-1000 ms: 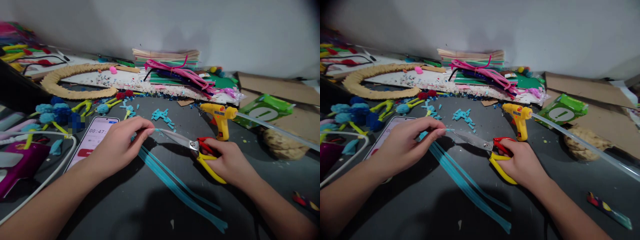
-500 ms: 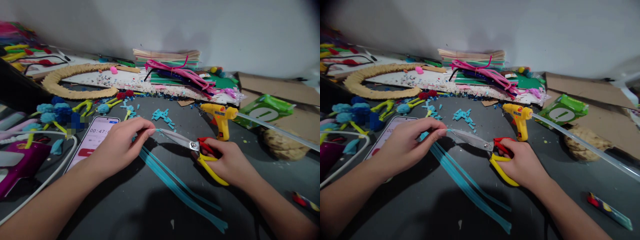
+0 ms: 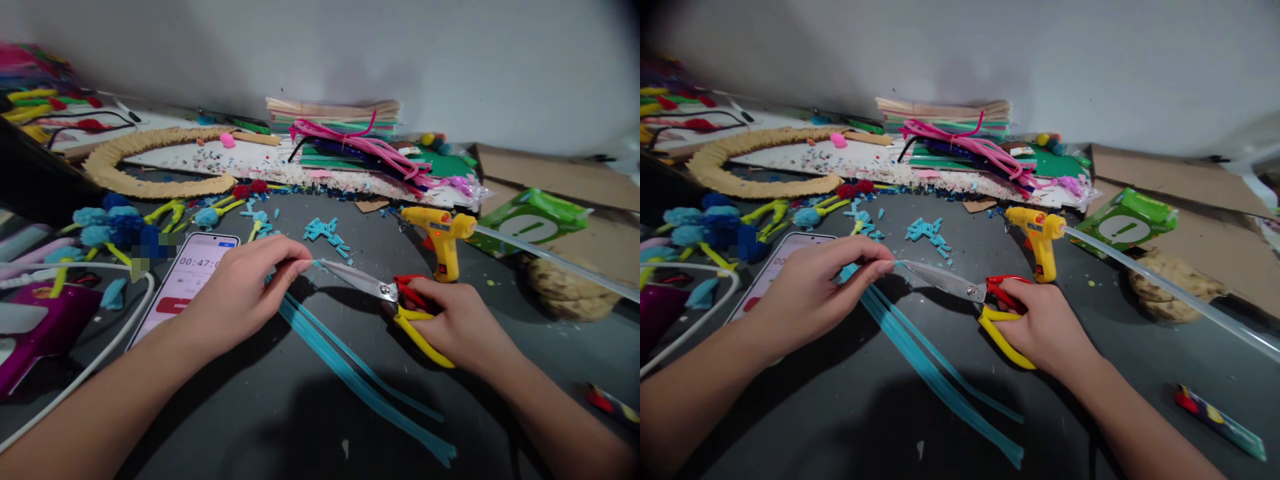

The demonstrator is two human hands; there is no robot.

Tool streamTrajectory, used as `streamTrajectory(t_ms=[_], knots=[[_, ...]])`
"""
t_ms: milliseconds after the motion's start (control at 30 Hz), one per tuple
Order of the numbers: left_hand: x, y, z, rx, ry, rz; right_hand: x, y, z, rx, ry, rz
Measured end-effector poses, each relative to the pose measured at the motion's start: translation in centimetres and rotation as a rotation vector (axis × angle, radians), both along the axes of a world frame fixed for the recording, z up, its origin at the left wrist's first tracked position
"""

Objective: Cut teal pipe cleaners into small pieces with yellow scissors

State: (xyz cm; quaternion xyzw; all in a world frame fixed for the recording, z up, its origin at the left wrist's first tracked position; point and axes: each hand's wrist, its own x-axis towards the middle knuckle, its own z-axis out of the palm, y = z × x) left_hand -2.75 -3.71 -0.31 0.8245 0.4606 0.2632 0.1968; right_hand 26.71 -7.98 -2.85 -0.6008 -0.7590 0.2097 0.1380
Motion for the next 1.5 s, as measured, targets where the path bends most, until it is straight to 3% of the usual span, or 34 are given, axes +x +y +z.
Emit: streamTrajectory(t_ms=[233,1500], knots=[[-0.05,-0.07,0.12,-0.011,-0.003,0.005,-0.05,-0.03,0.35,-0.034,0.039,-0.049],[-0.03,-0.02,0.13,0.004,-0.028,-0.018,-0.05,-0.06,0.18,-0.01,0.014,0.001]])
